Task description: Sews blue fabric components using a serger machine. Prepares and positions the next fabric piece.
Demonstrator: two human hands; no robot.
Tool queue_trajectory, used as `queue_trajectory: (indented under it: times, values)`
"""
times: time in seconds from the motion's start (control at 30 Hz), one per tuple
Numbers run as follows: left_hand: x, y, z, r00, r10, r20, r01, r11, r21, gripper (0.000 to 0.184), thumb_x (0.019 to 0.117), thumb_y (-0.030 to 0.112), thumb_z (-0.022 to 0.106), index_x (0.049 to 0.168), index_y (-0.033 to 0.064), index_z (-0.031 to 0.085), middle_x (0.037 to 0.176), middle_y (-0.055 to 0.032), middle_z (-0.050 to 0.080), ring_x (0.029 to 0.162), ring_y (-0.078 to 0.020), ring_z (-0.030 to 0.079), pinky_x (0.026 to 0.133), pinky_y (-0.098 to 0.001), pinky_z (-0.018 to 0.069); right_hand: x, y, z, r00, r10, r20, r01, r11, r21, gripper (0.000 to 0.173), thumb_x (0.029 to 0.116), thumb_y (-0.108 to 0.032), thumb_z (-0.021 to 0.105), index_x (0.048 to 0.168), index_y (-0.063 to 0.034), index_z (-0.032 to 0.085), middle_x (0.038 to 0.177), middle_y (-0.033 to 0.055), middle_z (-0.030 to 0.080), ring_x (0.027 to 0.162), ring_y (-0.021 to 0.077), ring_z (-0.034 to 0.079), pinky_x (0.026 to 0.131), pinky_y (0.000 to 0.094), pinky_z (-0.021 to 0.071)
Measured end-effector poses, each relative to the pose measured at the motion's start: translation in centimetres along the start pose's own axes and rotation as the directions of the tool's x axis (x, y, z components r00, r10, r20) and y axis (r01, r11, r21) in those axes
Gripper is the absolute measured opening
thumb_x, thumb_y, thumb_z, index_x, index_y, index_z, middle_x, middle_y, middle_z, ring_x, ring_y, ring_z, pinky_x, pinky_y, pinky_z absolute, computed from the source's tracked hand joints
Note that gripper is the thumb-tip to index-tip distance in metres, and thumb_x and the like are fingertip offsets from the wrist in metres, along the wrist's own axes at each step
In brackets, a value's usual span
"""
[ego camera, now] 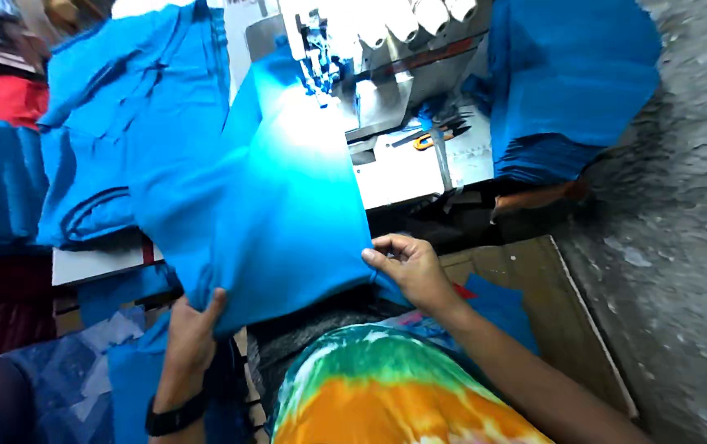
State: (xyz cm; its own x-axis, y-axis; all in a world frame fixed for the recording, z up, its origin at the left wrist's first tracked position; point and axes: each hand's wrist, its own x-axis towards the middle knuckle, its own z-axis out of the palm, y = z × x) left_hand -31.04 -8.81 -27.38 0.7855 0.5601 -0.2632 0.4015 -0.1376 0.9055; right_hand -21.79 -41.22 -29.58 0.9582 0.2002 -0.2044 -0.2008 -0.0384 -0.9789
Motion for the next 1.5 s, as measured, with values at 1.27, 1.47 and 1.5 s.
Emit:
queue_trajectory:
  times: [1.27, 1.47, 1.5]
  values:
    - [5.8, 7.3, 2.0, 0.822, 0.52, -0.235, -0.433, 0.836, 0.337, 0.013, 0.1009, 0.012, 0.061, 0.108, 0.0015, 0.061, 0.094, 0.0151, 0.067, 0.089, 0.0083, 0.066, 0.082, -0.0153, 0.0575, 6.9, -3.8, 1.2, 0.984, -0.159, -0.077, 0.164, 0.985, 0.057, 0.008, 0.0924, -0.014, 0.075, 0.093, -0.0062, 0.074, 0.075, -0.0047, 0.07, 0.055, -0.0031, 0.054, 0.049, 0.0114, 0.0452]
    - [10.1, 8.8, -7.5, 0.803, 0.571, -0.173, -0.525, 0.814, 0.249, 0.029, 0.1051, 0.024, 0.059, 0.124, 0.0023, 0.062, 0.113, -0.003, 0.069, 0.107, -0.0129, 0.067, 0.097, -0.0363, 0.0562, 7.5, -3.6, 1.2, 0.981, -0.183, -0.063, 0.184, 0.983, 0.012, 0.009, 0.0924, -0.017, 0.075, 0.091, -0.0085, 0.075, 0.072, -0.0066, 0.068, 0.054, -0.0038, 0.051, 0.049, 0.0113, 0.0426]
    - [11.5, 8.4, -9.8, 0.806, 0.573, -0.149, -0.487, 0.784, 0.385, 0.033, 0.1063, 0.025, 0.056, 0.128, 0.0008, 0.061, 0.118, -0.0068, 0.067, 0.109, -0.0137, 0.065, 0.097, -0.0362, 0.0545, 7.6, -3.4, 1.4, 0.979, -0.196, -0.06, 0.197, 0.98, -0.001, 0.009, 0.0926, -0.018, 0.075, 0.092, -0.0089, 0.075, 0.073, -0.007, 0.068, 0.054, -0.0042, 0.052, 0.05, 0.0114, 0.0434]
